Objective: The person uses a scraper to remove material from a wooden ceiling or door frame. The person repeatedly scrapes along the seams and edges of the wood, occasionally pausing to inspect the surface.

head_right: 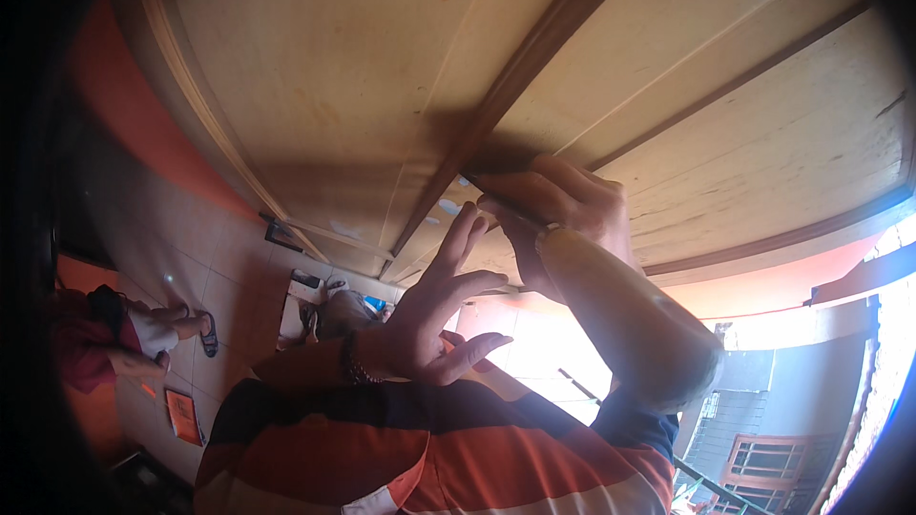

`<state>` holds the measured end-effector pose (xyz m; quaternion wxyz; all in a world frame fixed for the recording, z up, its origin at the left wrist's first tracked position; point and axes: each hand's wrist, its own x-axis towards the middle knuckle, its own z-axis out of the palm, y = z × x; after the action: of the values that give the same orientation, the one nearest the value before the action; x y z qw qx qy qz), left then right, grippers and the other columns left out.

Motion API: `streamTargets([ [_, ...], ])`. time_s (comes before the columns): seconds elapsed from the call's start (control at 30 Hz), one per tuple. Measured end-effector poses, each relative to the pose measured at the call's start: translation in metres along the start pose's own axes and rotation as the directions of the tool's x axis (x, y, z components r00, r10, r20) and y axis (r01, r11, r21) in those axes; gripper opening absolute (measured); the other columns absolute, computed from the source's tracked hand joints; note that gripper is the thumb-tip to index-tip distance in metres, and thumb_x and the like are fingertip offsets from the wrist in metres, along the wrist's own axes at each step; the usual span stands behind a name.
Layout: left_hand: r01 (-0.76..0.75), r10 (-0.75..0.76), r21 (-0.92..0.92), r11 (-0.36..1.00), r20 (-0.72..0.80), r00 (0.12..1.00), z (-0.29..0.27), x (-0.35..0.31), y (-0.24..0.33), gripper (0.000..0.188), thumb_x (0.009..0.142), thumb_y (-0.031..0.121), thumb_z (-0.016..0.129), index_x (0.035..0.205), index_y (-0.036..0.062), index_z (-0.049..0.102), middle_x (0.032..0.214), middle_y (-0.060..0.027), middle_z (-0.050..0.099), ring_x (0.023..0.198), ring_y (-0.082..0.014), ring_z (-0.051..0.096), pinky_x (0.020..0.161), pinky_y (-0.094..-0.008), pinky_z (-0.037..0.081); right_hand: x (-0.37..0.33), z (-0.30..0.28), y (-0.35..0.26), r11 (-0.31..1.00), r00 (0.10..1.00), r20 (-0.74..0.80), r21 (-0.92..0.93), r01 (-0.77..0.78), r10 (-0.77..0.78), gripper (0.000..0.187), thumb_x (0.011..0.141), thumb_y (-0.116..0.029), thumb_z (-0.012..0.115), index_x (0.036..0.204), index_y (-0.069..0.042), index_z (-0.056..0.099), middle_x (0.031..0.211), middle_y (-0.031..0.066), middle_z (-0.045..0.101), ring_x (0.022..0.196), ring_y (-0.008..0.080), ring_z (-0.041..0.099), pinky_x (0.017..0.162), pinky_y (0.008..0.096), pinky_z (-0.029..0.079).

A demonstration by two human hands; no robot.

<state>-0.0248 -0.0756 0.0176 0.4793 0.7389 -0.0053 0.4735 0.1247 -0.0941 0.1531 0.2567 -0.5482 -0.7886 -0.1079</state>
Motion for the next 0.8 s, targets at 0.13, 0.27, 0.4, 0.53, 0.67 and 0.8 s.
streamTargets([
  [0.13,-0.006,0.006,0.013,1.000,0.000,1.000,-0.002,0.001,0.000,0.052,0.084,0.020,0.071,0.123,-0.0048,0.048,0.149,-0.0397,0.010,0.138,-0.0521,0.023,0.109,-0.0474,0.032,0.001,-0.005,-0.002,1.000,0.999,-0.036,0.027,-0.014,0.015,0.017,0.072,-0.002,0.077,0.088,-0.001,0.071,0.065,0.0068,0.059,0.052,0.0146,0.056,0.045,0.0267,0.039],
  [0.27,0.013,-0.014,0.021,1.000,0.014,1.000,-0.004,0.001,0.002,0.050,0.084,0.020,0.071,0.121,-0.0050,0.049,0.149,-0.0379,0.014,0.138,-0.0497,0.024,0.108,-0.0461,0.033,0.004,-0.005,0.000,1.000,0.998,0.063,-0.006,0.030,-0.030,0.017,0.071,0.000,0.076,0.088,0.000,0.071,0.066,0.0079,0.059,0.051,0.0153,0.055,0.045,0.0273,0.040],
  [0.4,0.011,-0.011,0.039,0.999,0.001,1.000,-0.007,0.001,0.006,0.049,0.083,0.019,0.072,0.120,-0.0047,0.050,0.149,-0.0354,0.019,0.138,-0.0481,0.027,0.108,-0.0457,0.035,0.008,-0.005,-0.003,0.999,0.997,0.059,0.020,0.038,-0.039,0.015,0.072,-0.001,0.075,0.086,0.000,0.070,0.067,0.0088,0.061,0.052,0.0162,0.058,0.045,0.0279,0.042],
  [0.53,0.002,-0.002,0.061,0.998,-0.010,1.000,-0.011,0.002,0.011,0.048,0.082,0.018,0.073,0.119,-0.0038,0.052,0.142,-0.0323,0.032,0.130,-0.0454,0.039,0.104,-0.0441,0.039,0.013,-0.010,-0.008,0.998,0.998,0.026,0.003,0.058,-0.058,0.014,0.072,-0.001,0.075,0.085,0.000,0.070,0.066,0.0079,0.059,0.051,0.0160,0.057,0.045,0.0284,0.041],
  [0.67,-0.008,0.014,0.099,0.995,-0.063,0.998,-0.010,0.000,0.014,0.042,0.081,0.016,0.073,0.115,-0.0025,0.055,0.120,-0.0245,0.052,0.107,-0.0375,0.055,0.091,-0.0419,0.046,0.017,-0.013,-0.015,1.000,0.995,0.097,0.002,0.020,-0.020,0.012,0.072,-0.001,0.075,0.083,0.000,0.070,0.064,0.0077,0.059,0.050,0.0159,0.056,0.045,0.0289,0.040],
  [0.8,-0.016,0.025,0.114,0.993,-0.080,0.996,-0.012,0.009,0.021,0.037,0.081,0.015,0.072,0.110,-0.0017,0.057,0.100,-0.0175,0.058,0.090,-0.0319,0.056,0.079,-0.0400,0.046,0.022,-0.020,-0.018,0.999,0.999,-0.044,0.024,0.031,-0.029,0.013,0.072,-0.001,0.075,0.084,-0.001,0.071,0.063,0.0063,0.057,0.050,0.0149,0.055,0.045,0.0289,0.040],
])
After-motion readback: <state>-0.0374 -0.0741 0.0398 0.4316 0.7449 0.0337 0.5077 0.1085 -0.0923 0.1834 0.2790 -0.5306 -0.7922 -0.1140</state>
